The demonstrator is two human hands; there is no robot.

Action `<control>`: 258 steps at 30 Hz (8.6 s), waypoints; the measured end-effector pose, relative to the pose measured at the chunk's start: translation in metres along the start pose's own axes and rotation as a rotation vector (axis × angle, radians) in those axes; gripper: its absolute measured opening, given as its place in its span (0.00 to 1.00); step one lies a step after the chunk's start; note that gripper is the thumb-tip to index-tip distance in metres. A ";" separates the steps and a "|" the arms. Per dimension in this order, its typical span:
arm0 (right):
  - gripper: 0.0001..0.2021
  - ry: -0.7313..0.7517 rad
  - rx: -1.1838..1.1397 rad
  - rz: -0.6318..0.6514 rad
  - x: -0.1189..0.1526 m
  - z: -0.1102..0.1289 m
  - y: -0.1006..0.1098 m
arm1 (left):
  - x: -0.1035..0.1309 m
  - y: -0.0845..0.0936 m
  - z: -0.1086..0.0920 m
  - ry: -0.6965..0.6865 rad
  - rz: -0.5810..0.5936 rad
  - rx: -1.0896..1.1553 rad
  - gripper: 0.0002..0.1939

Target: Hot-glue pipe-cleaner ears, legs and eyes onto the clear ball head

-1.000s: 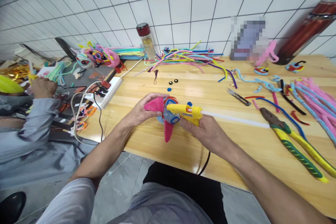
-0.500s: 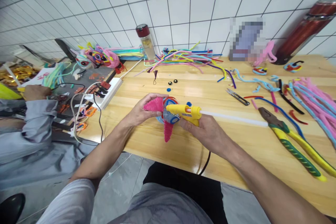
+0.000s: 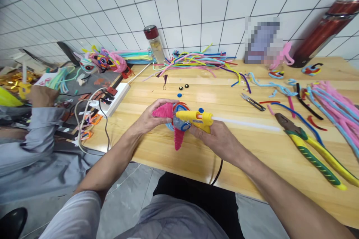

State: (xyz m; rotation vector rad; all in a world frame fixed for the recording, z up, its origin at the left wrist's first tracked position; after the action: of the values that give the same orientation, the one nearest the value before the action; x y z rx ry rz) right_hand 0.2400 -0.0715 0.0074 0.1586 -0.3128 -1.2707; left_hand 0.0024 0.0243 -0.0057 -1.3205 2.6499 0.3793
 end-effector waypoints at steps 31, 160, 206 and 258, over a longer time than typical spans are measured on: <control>0.22 0.018 -0.039 0.000 0.001 0.004 0.001 | 0.001 0.004 0.000 0.007 -0.031 -0.084 0.31; 0.28 -0.079 -0.201 -0.020 -0.004 -0.002 -0.008 | -0.001 0.014 0.032 0.141 -0.272 0.293 0.42; 0.24 -0.007 -0.137 -0.044 -0.007 -0.003 -0.020 | -0.004 -0.009 0.031 0.239 -0.212 0.536 0.41; 0.07 0.490 0.585 -0.246 -0.001 0.030 -0.006 | -0.005 0.008 -0.011 0.310 -0.330 0.750 0.24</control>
State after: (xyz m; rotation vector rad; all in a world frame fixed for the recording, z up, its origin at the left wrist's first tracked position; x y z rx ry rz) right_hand 0.2247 -0.0706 0.0335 1.0168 -0.2352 -1.3051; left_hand -0.0013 0.0301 0.0072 -1.5536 2.3070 -0.8348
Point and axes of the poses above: each hand's wrist, its own x-axis away from the middle knuckle, its own y-axis out of the back of the hand, z = x × y, the point moved 4 cm from there along -x, towards the middle knuckle, and after that the axes turned 2 degrees about z, right-handed, at the moved point
